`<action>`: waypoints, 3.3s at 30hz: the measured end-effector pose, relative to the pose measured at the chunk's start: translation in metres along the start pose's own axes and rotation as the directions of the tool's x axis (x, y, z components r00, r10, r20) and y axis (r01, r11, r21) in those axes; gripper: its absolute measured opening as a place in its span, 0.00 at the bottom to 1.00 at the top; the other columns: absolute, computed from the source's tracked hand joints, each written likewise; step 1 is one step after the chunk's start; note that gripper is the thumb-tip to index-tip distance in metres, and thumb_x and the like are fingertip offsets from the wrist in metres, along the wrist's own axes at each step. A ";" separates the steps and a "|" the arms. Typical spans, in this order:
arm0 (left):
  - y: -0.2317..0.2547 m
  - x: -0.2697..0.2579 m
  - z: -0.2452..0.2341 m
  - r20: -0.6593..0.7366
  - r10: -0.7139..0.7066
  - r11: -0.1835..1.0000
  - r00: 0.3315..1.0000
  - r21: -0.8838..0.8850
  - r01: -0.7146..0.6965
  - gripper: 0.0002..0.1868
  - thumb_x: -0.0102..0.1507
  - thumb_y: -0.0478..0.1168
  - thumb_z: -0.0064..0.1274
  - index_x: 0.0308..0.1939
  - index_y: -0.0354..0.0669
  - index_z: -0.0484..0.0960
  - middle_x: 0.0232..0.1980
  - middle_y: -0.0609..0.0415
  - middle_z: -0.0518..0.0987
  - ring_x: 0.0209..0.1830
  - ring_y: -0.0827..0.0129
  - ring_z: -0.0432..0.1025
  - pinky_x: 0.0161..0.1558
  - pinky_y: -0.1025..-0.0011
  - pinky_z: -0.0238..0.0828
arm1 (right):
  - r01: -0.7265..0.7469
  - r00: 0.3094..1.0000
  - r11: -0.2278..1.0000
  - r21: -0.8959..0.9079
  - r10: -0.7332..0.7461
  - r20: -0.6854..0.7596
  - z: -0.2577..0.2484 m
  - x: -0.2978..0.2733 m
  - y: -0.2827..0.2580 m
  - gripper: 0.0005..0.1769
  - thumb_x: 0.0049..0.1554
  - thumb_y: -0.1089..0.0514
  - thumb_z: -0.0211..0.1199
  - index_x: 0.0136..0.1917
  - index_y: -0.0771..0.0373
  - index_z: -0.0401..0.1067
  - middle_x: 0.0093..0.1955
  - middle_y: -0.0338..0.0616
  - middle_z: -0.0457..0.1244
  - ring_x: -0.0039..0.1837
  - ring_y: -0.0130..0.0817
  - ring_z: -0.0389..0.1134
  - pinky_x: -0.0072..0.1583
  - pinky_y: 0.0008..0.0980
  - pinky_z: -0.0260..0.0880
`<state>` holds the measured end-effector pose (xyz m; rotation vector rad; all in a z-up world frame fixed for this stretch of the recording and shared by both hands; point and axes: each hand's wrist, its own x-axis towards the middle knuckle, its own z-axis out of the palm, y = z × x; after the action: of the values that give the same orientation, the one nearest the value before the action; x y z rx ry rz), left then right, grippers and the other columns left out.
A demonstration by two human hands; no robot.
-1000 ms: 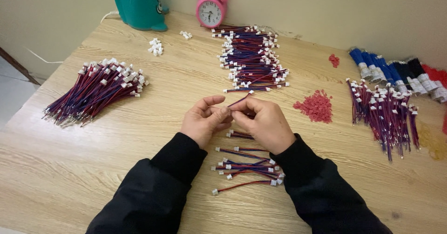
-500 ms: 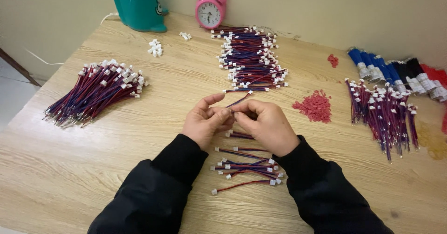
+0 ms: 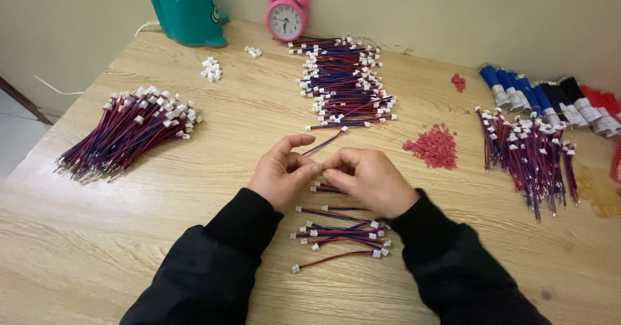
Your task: Sorting and stacking small electronic wire harnesses on a wooden table.
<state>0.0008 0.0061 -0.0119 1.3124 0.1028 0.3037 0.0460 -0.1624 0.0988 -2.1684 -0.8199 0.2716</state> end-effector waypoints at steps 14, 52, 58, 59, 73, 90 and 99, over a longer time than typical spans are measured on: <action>-0.017 0.018 -0.027 -0.203 0.026 0.929 0.979 0.366 0.052 0.18 0.57 0.31 0.56 0.50 0.48 0.80 0.34 0.56 0.75 0.28 0.75 0.72 0.30 0.79 0.74 | 0.135 0.987 0.819 -0.558 -0.159 0.006 -0.006 0.069 0.082 0.09 0.50 0.46 0.67 0.46 0.45 0.77 0.47 0.41 0.64 0.54 0.46 0.68 0.55 0.40 0.69; 0.000 0.000 -0.001 -0.113 -0.012 0.954 0.993 0.297 0.045 0.09 0.61 0.36 0.57 0.46 0.46 0.80 0.39 0.55 0.81 0.39 0.71 0.78 0.40 0.73 0.80 | 0.065 0.996 0.902 -0.428 -0.035 0.076 -0.079 -0.020 0.094 0.11 0.49 0.53 0.69 0.46 0.57 0.78 0.42 0.51 0.67 0.47 0.49 0.70 0.51 0.43 0.68; 0.026 -0.015 0.019 0.398 0.244 0.320 0.884 0.828 -0.461 0.17 0.58 0.51 0.58 0.50 0.60 0.81 0.51 0.63 0.77 0.55 0.63 0.72 0.52 0.62 0.72 | 0.020 0.993 0.852 -0.524 0.045 0.111 -0.072 -0.033 0.107 0.12 0.50 0.49 0.68 0.46 0.55 0.77 0.45 0.49 0.65 0.53 0.53 0.69 0.56 0.45 0.68; 0.027 -0.018 0.025 0.454 0.185 0.228 0.872 0.843 -0.487 0.21 0.57 0.54 0.58 0.52 0.57 0.80 0.54 0.60 0.75 0.57 0.59 0.70 0.52 0.57 0.71 | 0.009 0.994 0.845 -0.535 0.049 0.094 -0.071 -0.036 0.105 0.10 0.51 0.50 0.67 0.45 0.55 0.76 0.45 0.49 0.64 0.53 0.53 0.69 0.55 0.45 0.68; 0.030 -0.017 0.045 0.080 -0.050 0.826 0.996 0.564 -0.004 0.19 0.60 0.46 0.58 0.55 0.51 0.80 0.38 0.54 0.85 0.37 0.67 0.79 0.41 0.70 0.76 | 0.006 0.997 0.936 -0.351 -0.032 -0.067 -0.062 -0.057 0.088 0.07 0.58 0.51 0.58 0.46 0.54 0.71 0.40 0.46 0.68 0.50 0.47 0.70 0.51 0.43 0.70; 0.013 -0.001 0.014 -0.153 -0.102 0.982 0.983 0.142 0.124 0.11 0.60 0.33 0.58 0.47 0.36 0.82 0.35 0.43 0.83 0.32 0.68 0.77 0.38 0.71 0.79 | -0.092 0.918 0.678 -0.729 -0.225 -0.325 -0.065 -0.005 0.165 0.10 0.56 0.51 0.57 0.48 0.36 0.76 0.49 0.36 0.61 0.57 0.42 0.63 0.54 0.43 0.68; 0.015 0.001 0.011 -0.176 -0.116 0.975 0.977 0.168 0.146 0.11 0.60 0.33 0.59 0.45 0.36 0.83 0.34 0.45 0.82 0.33 0.71 0.76 0.40 0.73 0.78 | -0.006 0.928 0.779 -0.627 -0.229 -0.293 -0.076 -0.010 0.140 0.09 0.55 0.52 0.61 0.49 0.41 0.76 0.42 0.38 0.62 0.50 0.45 0.67 0.53 0.45 0.68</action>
<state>0.0017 -0.0008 0.0056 1.4508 0.3637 0.2952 0.1370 -0.2815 0.0451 -2.6421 -0.9053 -0.5277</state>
